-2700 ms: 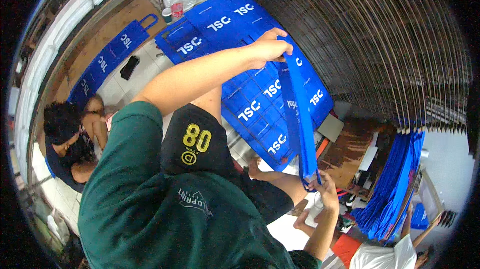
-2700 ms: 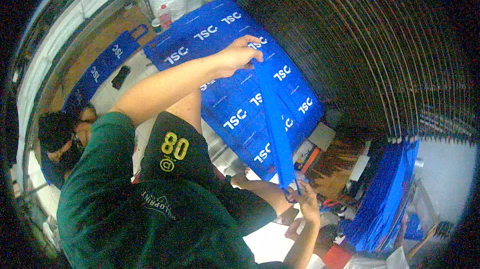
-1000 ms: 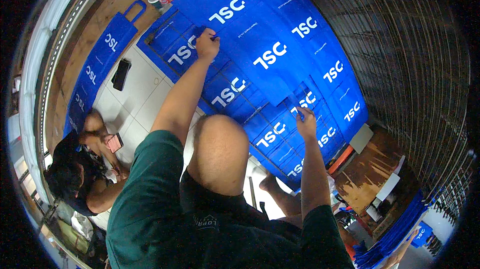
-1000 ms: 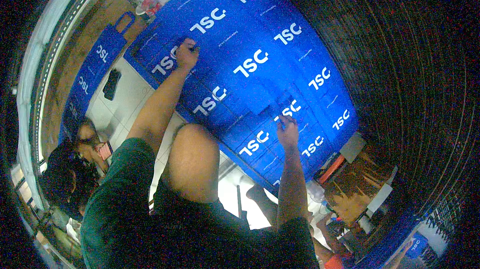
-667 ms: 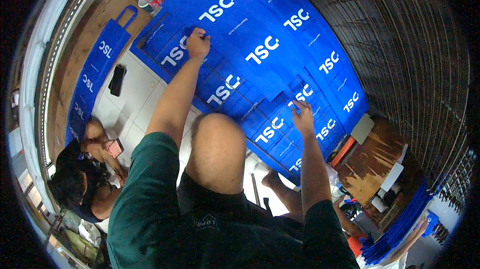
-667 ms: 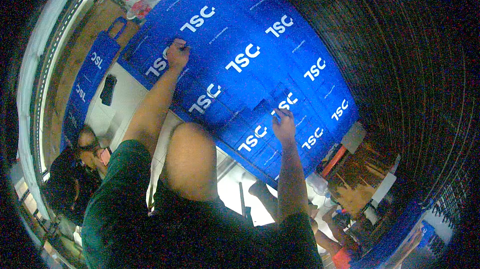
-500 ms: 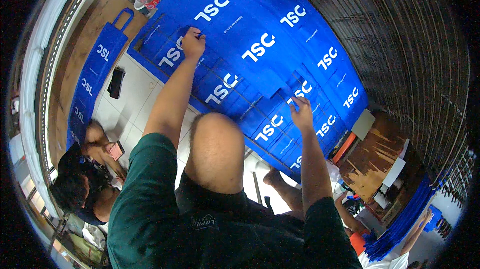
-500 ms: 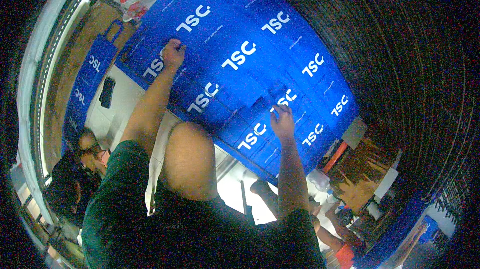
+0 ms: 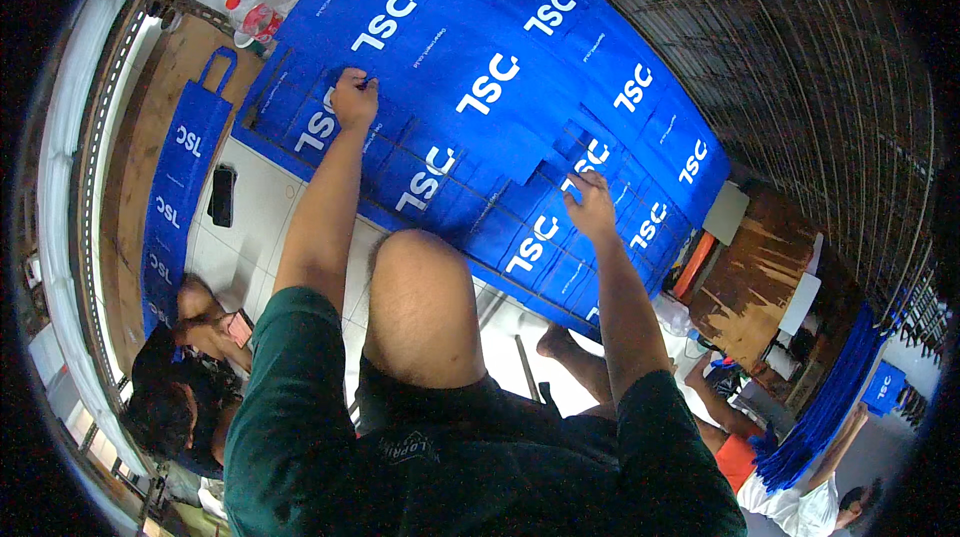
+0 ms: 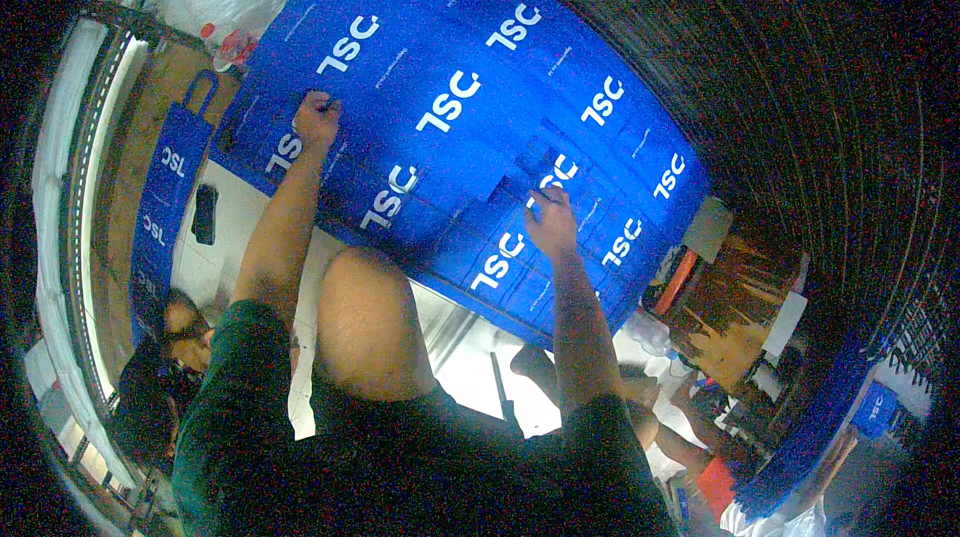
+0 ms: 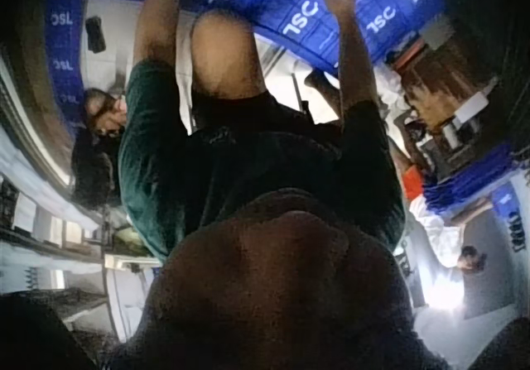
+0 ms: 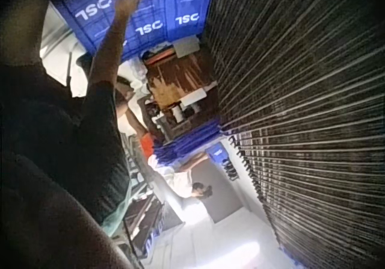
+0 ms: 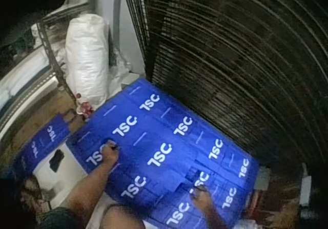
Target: The person sits on the floor and repeatedly folds blue tote bags with 'TSC' branding. They pick up a bag, fold it flat, and place it on a growing stack. Another person is visible in the background performing a similar task.
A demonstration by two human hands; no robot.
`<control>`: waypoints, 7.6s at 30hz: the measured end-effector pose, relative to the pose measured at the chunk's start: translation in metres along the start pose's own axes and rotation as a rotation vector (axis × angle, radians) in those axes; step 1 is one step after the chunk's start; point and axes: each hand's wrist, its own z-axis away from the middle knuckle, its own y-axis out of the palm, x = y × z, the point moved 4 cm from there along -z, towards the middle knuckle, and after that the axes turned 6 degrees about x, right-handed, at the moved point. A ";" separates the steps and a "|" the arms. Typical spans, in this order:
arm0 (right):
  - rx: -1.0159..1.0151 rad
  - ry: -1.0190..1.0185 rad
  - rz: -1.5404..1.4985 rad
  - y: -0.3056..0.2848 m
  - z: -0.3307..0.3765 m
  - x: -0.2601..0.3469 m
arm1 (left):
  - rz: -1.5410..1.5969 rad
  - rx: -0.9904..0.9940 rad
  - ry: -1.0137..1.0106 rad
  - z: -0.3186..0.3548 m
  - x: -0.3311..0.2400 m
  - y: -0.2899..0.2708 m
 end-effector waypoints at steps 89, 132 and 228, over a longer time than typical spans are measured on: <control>-1.844 0.367 -0.515 -0.628 0.791 -0.303 | -0.382 0.908 0.805 0.401 -0.250 -0.119; -0.320 0.378 -0.372 -0.144 0.167 -0.054 | 0.013 0.754 0.338 0.136 -0.255 0.009; -1.093 1.151 0.125 -0.457 0.715 -0.250 | 0.148 1.458 0.331 0.380 -0.302 -0.139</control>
